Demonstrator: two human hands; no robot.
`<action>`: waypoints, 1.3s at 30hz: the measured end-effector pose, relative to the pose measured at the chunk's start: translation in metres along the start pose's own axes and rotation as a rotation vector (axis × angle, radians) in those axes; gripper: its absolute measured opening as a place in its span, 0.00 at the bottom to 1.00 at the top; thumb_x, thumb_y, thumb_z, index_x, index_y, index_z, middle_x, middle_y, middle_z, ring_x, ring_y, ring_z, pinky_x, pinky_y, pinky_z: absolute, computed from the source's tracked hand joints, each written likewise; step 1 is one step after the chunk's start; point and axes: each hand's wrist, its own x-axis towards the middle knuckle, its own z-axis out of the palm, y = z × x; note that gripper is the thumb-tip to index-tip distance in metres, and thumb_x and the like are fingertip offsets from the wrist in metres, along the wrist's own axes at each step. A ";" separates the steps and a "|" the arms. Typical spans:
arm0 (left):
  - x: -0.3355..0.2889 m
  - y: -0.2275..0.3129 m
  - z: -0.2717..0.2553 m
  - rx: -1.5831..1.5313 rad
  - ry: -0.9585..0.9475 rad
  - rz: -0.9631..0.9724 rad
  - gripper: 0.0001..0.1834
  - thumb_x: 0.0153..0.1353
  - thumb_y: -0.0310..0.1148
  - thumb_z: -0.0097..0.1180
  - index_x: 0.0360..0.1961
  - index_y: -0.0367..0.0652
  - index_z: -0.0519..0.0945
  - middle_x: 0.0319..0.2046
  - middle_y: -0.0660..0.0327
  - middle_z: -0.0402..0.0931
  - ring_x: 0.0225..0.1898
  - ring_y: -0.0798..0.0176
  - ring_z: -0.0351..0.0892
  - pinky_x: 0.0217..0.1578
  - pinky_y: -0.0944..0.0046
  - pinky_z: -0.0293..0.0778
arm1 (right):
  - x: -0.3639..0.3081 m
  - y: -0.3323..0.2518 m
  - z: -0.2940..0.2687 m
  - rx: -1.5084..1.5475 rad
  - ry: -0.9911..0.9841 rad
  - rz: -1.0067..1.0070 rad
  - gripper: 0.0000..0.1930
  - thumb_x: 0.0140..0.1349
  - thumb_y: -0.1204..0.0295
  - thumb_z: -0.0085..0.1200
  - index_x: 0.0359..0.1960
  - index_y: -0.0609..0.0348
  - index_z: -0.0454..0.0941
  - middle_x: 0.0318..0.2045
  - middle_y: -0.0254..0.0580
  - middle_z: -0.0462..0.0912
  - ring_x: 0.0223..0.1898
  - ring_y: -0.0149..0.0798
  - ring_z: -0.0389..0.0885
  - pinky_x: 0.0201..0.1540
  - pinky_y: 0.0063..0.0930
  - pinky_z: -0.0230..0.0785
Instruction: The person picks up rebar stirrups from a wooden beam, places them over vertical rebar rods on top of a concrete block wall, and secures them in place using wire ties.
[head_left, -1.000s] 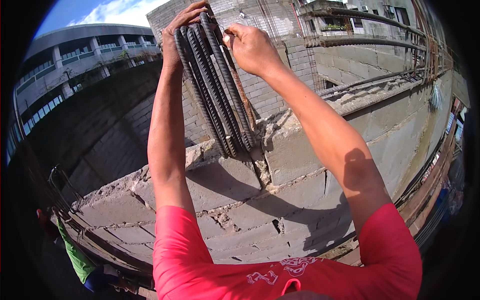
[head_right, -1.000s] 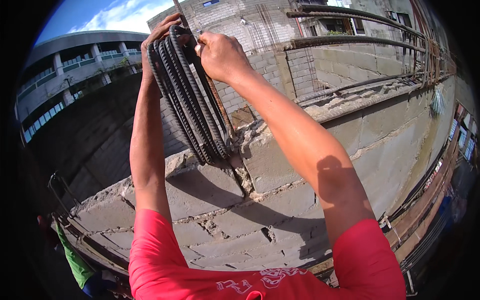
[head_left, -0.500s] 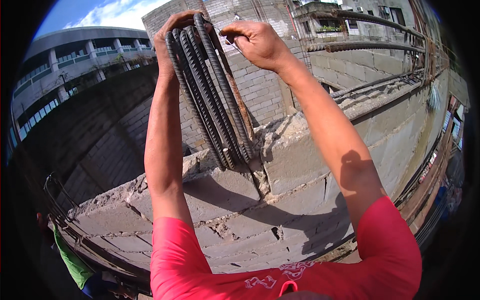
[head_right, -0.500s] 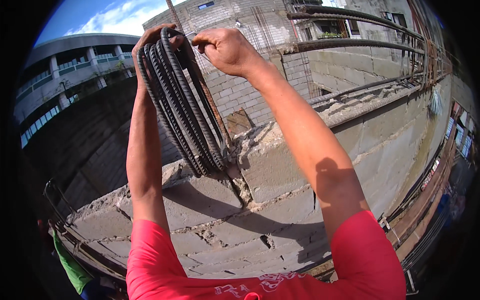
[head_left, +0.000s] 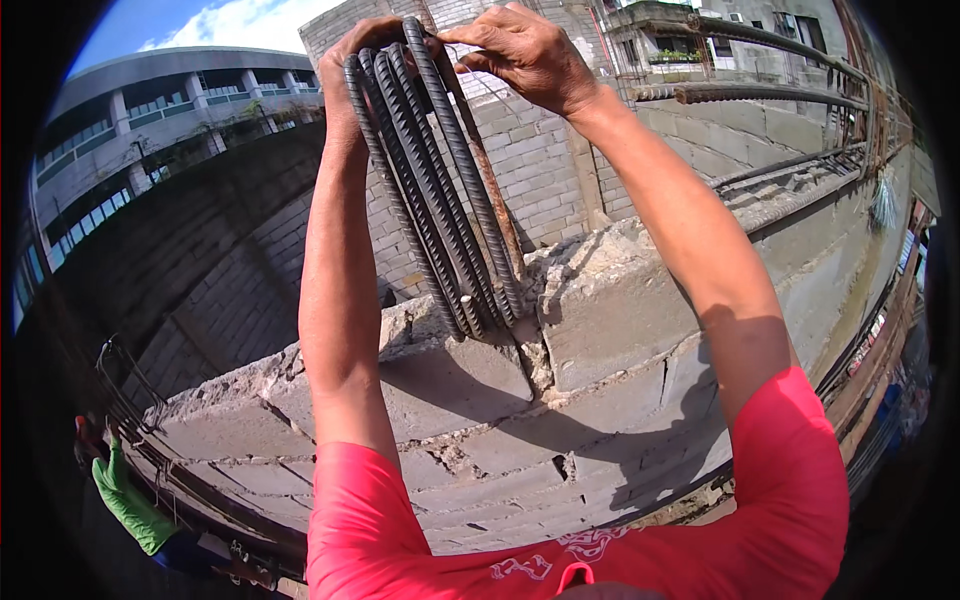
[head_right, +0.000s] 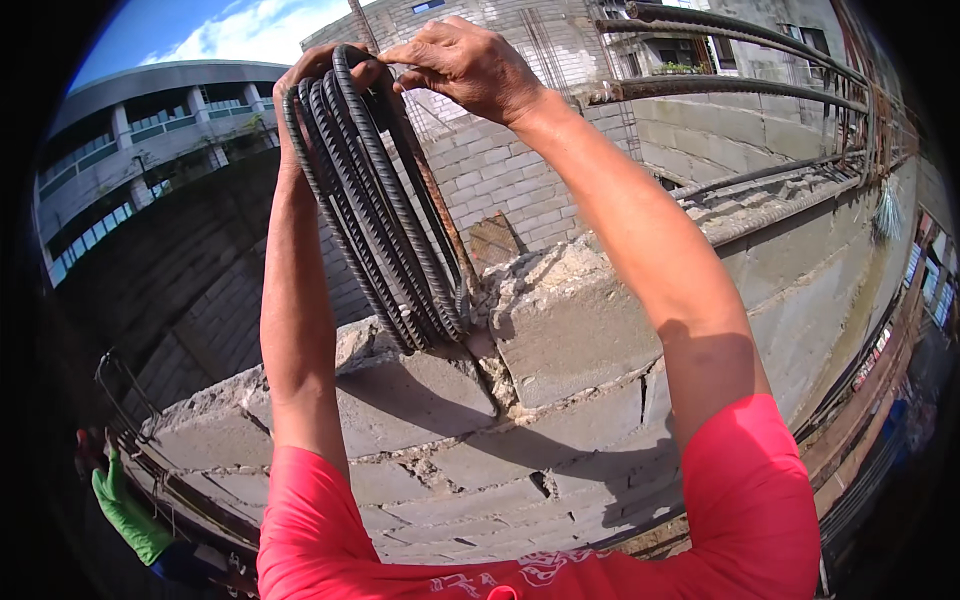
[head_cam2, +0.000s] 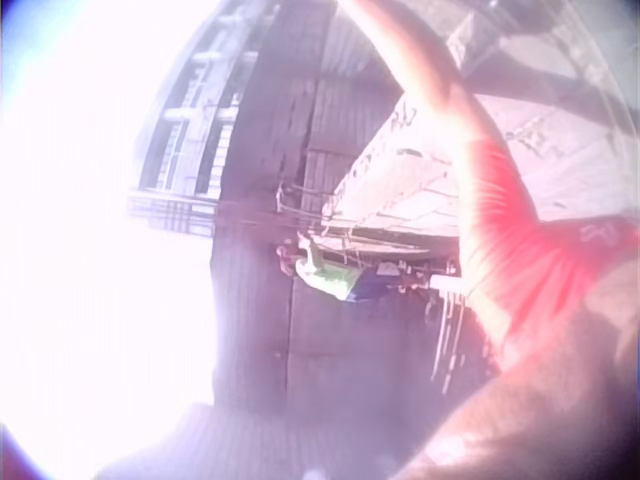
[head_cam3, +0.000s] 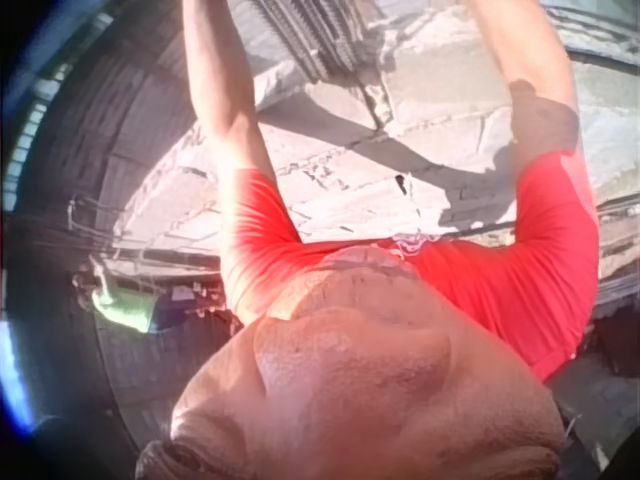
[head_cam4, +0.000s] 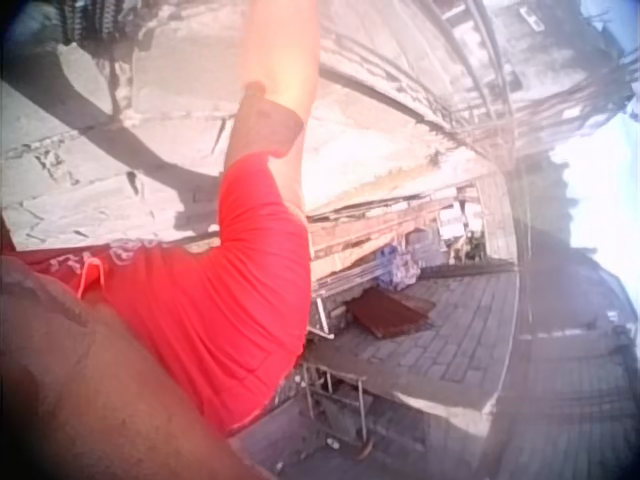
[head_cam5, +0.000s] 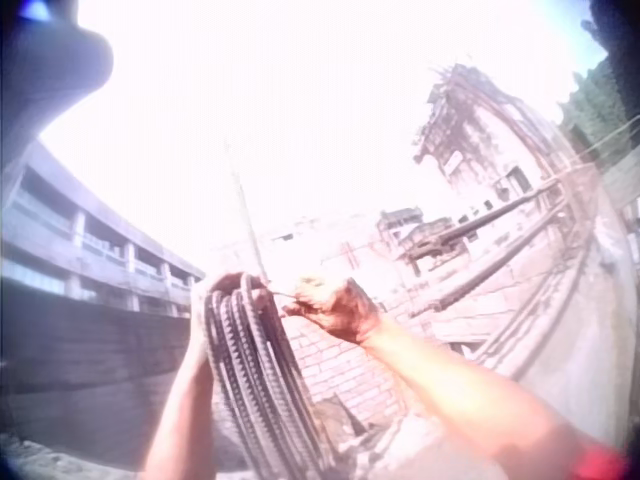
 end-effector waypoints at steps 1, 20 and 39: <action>0.001 0.004 0.004 -0.015 0.017 -0.028 0.11 0.59 0.28 0.65 0.43 0.36 0.84 0.33 0.61 0.85 0.33 0.71 0.83 0.36 0.71 0.80 | 0.001 0.003 -0.004 -0.012 -0.004 -0.023 0.20 0.58 0.55 0.61 0.52 0.39 0.83 0.36 0.32 0.84 0.41 0.39 0.82 0.48 0.34 0.79; 0.000 0.024 0.002 0.266 0.035 -0.097 0.18 0.56 0.35 0.72 0.44 0.37 0.83 0.30 0.63 0.83 0.31 0.73 0.79 0.34 0.71 0.75 | 0.040 -0.018 0.010 0.122 -0.024 0.330 0.11 0.63 0.67 0.55 0.33 0.61 0.83 0.26 0.57 0.82 0.27 0.56 0.82 0.31 0.46 0.73; 0.002 0.018 0.005 0.103 0.078 -0.032 0.16 0.52 0.34 0.75 0.39 0.38 0.85 0.27 0.64 0.82 0.28 0.73 0.78 0.30 0.71 0.74 | 0.019 -0.012 0.038 1.570 -0.212 1.434 0.22 0.69 0.57 0.48 0.14 0.39 0.64 0.08 0.20 0.61 0.09 0.21 0.55 0.12 0.16 0.46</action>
